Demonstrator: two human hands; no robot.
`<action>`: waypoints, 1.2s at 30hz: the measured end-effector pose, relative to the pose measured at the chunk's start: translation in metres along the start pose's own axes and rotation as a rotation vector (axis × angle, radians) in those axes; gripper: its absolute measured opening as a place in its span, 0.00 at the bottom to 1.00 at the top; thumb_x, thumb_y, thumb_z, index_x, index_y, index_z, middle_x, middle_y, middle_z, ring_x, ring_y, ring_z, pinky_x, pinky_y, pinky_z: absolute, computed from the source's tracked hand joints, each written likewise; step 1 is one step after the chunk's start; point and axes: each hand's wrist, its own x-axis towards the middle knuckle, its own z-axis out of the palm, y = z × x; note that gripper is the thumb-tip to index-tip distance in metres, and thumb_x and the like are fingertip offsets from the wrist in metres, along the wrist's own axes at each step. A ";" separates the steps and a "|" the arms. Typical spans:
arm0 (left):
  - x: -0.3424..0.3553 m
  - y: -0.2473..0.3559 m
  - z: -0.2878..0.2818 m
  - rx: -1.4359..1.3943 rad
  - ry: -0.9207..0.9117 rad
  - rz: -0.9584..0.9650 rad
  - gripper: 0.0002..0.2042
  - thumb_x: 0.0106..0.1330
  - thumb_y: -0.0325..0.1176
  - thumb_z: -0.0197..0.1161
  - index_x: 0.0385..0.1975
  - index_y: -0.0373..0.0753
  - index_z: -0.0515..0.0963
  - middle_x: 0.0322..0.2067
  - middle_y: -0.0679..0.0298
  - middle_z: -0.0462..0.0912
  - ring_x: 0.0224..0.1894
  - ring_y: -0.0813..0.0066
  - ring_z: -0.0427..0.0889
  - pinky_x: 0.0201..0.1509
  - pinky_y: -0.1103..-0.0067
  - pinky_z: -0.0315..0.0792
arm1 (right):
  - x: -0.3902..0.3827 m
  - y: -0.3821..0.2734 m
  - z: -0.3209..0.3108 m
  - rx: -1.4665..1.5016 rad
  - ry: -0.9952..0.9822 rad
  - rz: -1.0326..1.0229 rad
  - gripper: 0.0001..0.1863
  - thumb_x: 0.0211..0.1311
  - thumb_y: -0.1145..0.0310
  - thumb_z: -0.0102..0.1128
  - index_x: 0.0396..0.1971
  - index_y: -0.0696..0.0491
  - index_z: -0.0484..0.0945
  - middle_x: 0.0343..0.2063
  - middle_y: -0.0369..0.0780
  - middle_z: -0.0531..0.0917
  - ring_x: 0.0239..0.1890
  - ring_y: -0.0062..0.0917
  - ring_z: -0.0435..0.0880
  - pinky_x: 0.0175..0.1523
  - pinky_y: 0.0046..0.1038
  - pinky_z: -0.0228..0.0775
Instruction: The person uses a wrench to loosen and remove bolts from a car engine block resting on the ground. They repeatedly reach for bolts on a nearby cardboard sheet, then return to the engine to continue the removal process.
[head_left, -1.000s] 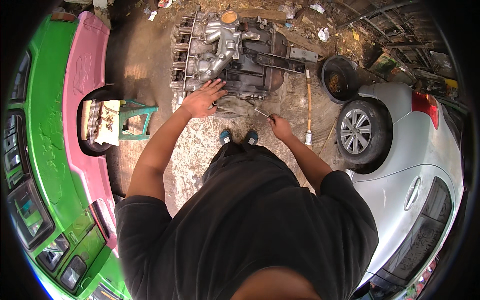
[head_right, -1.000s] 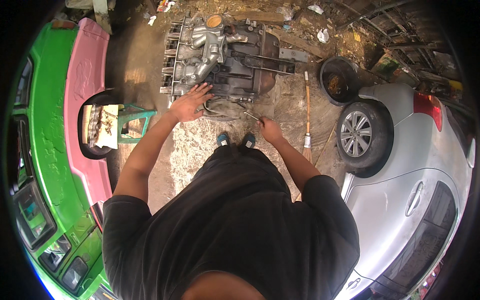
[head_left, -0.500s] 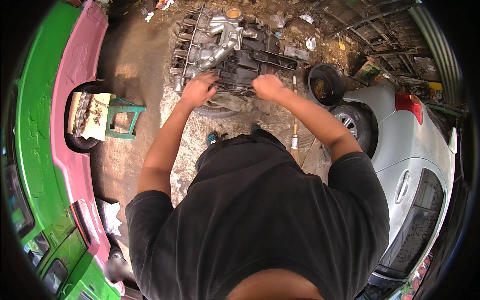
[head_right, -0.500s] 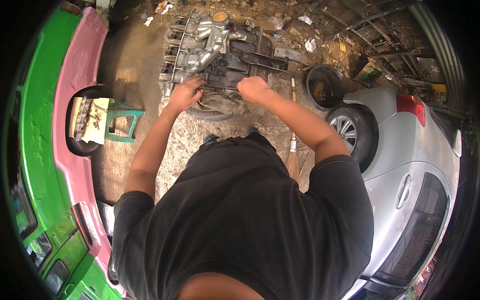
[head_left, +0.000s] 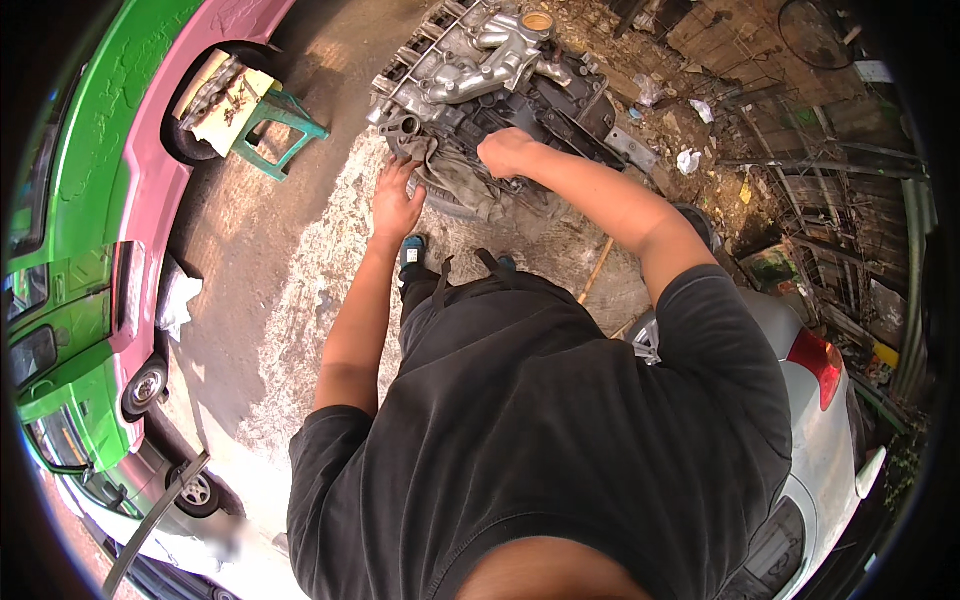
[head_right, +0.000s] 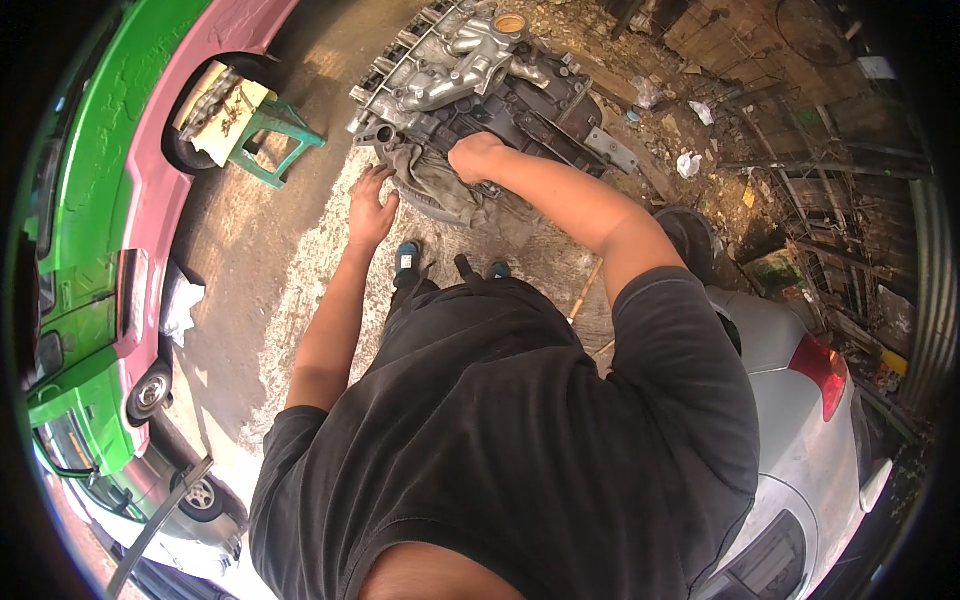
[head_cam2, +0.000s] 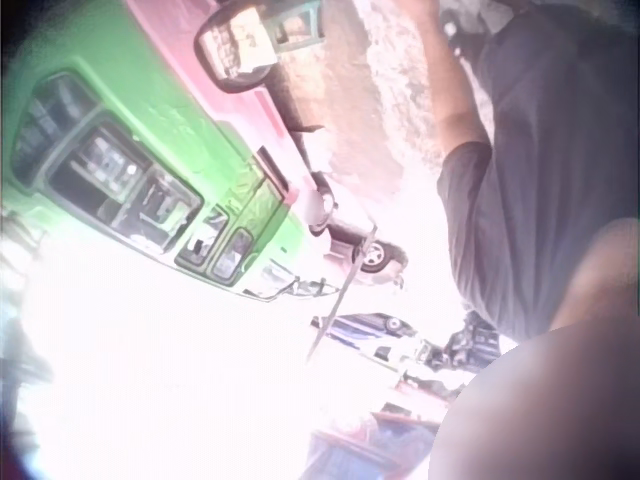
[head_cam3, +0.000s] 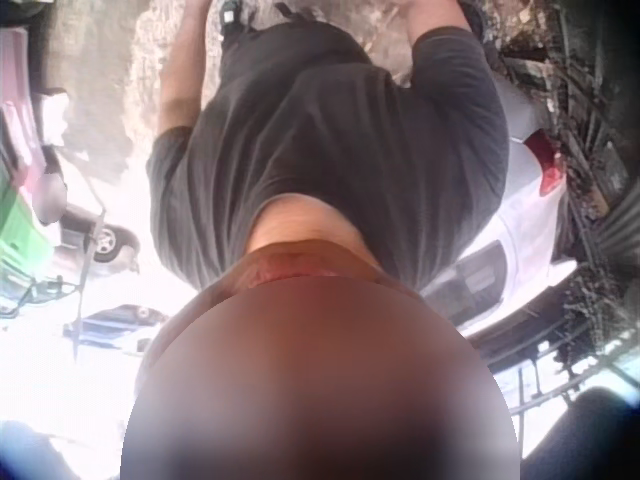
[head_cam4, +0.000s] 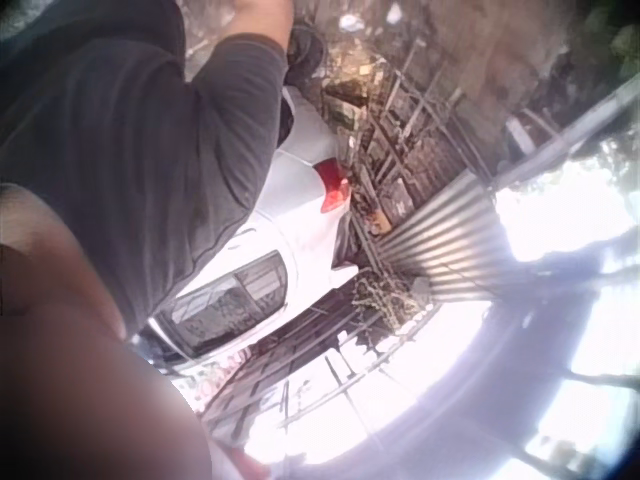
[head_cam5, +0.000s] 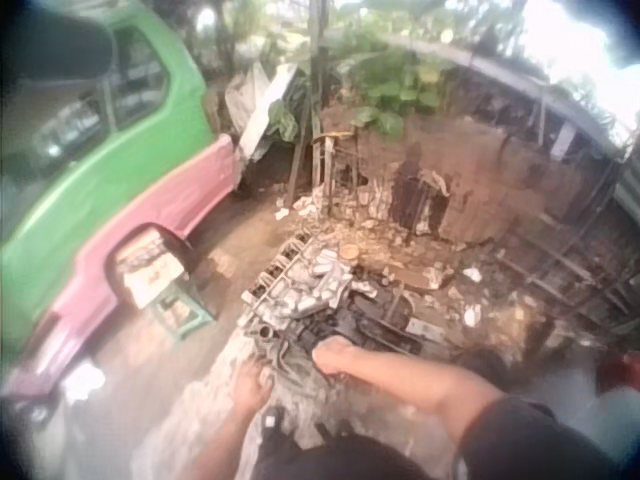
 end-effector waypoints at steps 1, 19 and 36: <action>-0.007 0.004 0.007 0.003 0.048 -0.032 0.20 0.58 0.33 0.60 0.53 0.40 0.76 0.58 0.55 0.75 0.67 0.51 0.66 0.72 0.63 0.57 | 0.001 -0.001 0.002 -0.015 -0.003 -0.006 0.14 0.49 0.75 0.59 0.37 0.57 0.86 0.41 0.48 0.87 0.45 0.41 0.86 0.46 0.39 0.79; -0.055 -0.012 0.026 -0.154 -0.015 -0.112 0.18 0.58 0.34 0.59 0.48 0.37 0.79 0.54 0.54 0.79 0.62 0.51 0.71 0.69 0.64 0.62 | -0.002 -0.065 0.064 -0.141 0.208 0.151 0.10 0.58 0.71 0.57 0.35 0.49 0.88 0.37 0.38 0.88 0.41 0.31 0.89 0.36 0.36 0.82; -0.056 -0.036 -0.018 -0.104 -0.188 -0.045 0.17 0.58 0.30 0.60 0.49 0.38 0.78 0.54 0.52 0.78 0.62 0.52 0.71 0.69 0.66 0.63 | -0.007 -0.068 0.170 0.594 0.289 0.766 0.14 0.65 0.70 0.48 0.36 0.56 0.85 0.42 0.49 0.85 0.47 0.41 0.85 0.50 0.39 0.78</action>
